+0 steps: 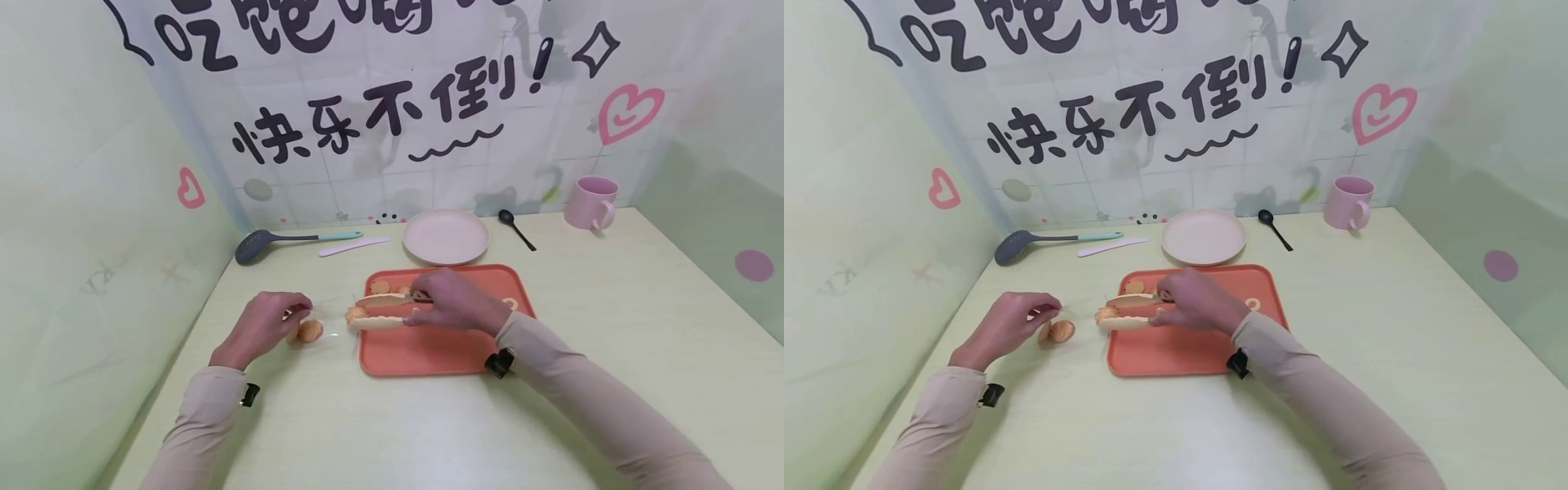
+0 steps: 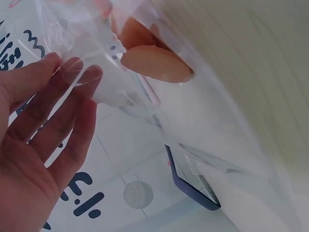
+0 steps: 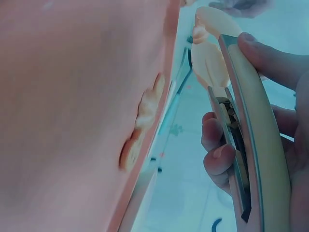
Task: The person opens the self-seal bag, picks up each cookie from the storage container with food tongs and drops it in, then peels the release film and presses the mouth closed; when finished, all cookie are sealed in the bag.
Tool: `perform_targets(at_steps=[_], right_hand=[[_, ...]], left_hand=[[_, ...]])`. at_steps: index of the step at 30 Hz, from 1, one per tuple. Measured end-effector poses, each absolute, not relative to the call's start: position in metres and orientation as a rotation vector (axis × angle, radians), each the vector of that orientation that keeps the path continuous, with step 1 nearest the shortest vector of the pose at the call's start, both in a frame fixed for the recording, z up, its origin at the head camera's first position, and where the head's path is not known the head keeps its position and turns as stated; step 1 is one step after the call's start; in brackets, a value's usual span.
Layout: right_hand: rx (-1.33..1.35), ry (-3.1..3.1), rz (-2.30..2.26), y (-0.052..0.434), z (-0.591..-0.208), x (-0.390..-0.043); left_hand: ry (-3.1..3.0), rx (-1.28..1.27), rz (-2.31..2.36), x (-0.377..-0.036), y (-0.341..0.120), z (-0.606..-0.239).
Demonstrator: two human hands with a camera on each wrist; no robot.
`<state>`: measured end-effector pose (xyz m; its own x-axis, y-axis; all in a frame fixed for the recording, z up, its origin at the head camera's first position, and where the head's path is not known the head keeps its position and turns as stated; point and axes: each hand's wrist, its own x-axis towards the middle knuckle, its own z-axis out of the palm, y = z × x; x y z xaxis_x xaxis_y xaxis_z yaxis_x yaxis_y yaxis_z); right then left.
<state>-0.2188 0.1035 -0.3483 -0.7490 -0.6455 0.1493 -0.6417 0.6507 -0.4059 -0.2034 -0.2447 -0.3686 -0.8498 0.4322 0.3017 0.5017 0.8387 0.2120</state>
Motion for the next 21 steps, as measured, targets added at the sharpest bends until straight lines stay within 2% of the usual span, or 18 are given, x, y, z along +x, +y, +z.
perform_targets(at_steps=[21], right_hand=[[-1.193,2.791,-0.679,0.024,-0.362,-0.237]], left_hand=[[-2.751,-0.745,-0.499,-0.201,-0.245,-0.363]])
